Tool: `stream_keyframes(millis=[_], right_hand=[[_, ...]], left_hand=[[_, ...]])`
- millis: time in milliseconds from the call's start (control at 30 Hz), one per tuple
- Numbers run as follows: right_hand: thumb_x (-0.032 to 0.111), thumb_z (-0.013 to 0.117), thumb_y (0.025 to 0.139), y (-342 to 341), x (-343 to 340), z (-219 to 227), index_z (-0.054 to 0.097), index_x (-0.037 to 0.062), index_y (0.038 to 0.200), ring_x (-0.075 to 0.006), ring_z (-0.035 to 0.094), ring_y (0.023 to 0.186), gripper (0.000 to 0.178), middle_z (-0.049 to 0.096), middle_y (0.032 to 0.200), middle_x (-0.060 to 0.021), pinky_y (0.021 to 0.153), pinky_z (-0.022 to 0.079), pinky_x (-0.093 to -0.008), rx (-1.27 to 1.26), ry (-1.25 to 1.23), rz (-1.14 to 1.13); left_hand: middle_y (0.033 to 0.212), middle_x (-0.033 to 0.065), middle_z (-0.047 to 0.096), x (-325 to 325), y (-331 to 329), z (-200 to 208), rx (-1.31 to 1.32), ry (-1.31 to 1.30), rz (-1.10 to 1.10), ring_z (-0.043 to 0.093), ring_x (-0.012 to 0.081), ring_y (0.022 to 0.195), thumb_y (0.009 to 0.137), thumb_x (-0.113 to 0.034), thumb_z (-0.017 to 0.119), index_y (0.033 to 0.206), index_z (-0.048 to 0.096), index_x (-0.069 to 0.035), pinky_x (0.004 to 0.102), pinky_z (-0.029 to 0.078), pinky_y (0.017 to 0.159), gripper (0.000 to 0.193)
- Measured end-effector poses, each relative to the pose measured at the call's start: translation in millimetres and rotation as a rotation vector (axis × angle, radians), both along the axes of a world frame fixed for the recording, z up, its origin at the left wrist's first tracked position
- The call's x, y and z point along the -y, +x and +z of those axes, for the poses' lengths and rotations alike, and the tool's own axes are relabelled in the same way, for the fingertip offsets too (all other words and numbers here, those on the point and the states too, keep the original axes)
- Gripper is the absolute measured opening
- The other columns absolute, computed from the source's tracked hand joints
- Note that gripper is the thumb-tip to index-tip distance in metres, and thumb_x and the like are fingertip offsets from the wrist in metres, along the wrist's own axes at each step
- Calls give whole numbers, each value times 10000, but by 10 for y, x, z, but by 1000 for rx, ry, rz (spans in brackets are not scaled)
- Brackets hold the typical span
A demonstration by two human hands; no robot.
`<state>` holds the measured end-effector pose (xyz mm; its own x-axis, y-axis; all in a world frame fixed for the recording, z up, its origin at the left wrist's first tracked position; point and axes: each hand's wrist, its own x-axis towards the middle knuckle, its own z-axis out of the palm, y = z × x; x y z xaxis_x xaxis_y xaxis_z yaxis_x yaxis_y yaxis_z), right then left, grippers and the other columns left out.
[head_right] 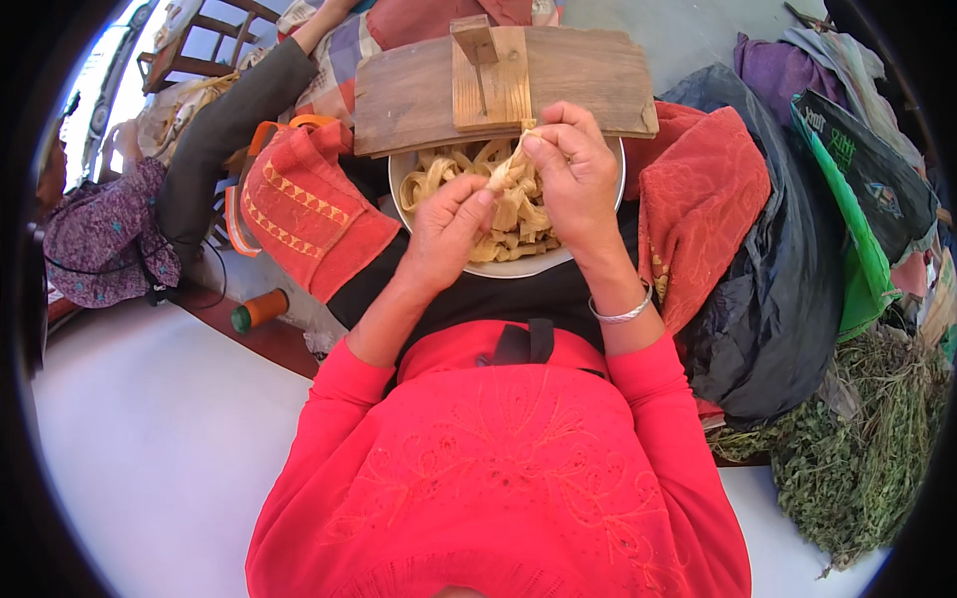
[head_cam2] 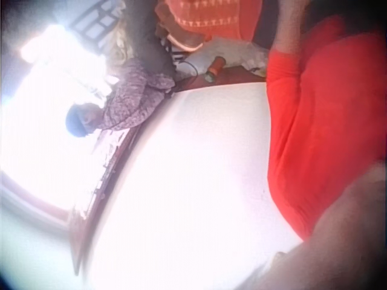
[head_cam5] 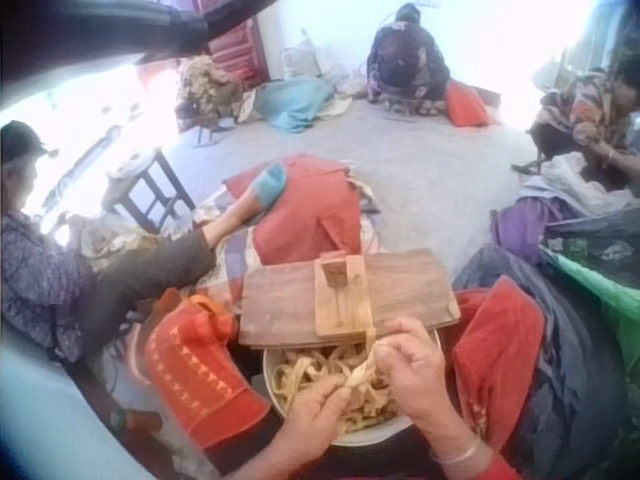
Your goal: The person is by hand shaping dough strips into small twists and placing them into a bowl.
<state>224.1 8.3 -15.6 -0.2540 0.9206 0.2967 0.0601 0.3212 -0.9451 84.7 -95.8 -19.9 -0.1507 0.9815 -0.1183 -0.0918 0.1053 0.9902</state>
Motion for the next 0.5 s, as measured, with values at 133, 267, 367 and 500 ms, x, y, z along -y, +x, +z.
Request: stream_keyframes(millis=[133, 267, 367, 500], right_hand=[[180, 614, 902, 34, -141, 184, 615, 1, 1082, -81, 528, 927, 254, 578, 1059, -38, 810, 447, -230, -233, -286, 52], [201, 642, 888, 68, -373, 319, 637, -21, 1023, -86, 585, 811, 260, 629, 903, -48, 726, 490, -221, 174, -292, 465], [169, 649, 873, 31, -385, 435, 651, -9, 975, -99, 619, 684, 205, 646, 782, -40, 638, 522, -222, 96, -708, 646], [87, 649, 856, 156, -548, 345, 648, -8, 936, -98, 624, 633, 124, 649, 753, -56, 590, 528, -224, 2, -703, 660]], left_hand=[[743, 113, 564, -169, -224, 236, -1079, 408, 44, 581, 287, 686, 802, -71, 643, 918, 620, -47, 368, 467, 586, 121], [747, 109, 573, -334, -285, 337, -1186, 561, -43, 582, 304, 688, 783, -78, 675, 943, 593, -42, 367, 467, 576, 183], [748, 84, 583, -448, -252, 286, -971, 503, -20, 592, 212, 663, 825, -73, 660, 957, 558, -39, 320, 464, 585, 170], [779, 17, 581, -525, -403, 231, -444, 167, -200, 542, 93, 704, 890, -72, 608, 962, 532, -27, 248, 447, 621, 114]])
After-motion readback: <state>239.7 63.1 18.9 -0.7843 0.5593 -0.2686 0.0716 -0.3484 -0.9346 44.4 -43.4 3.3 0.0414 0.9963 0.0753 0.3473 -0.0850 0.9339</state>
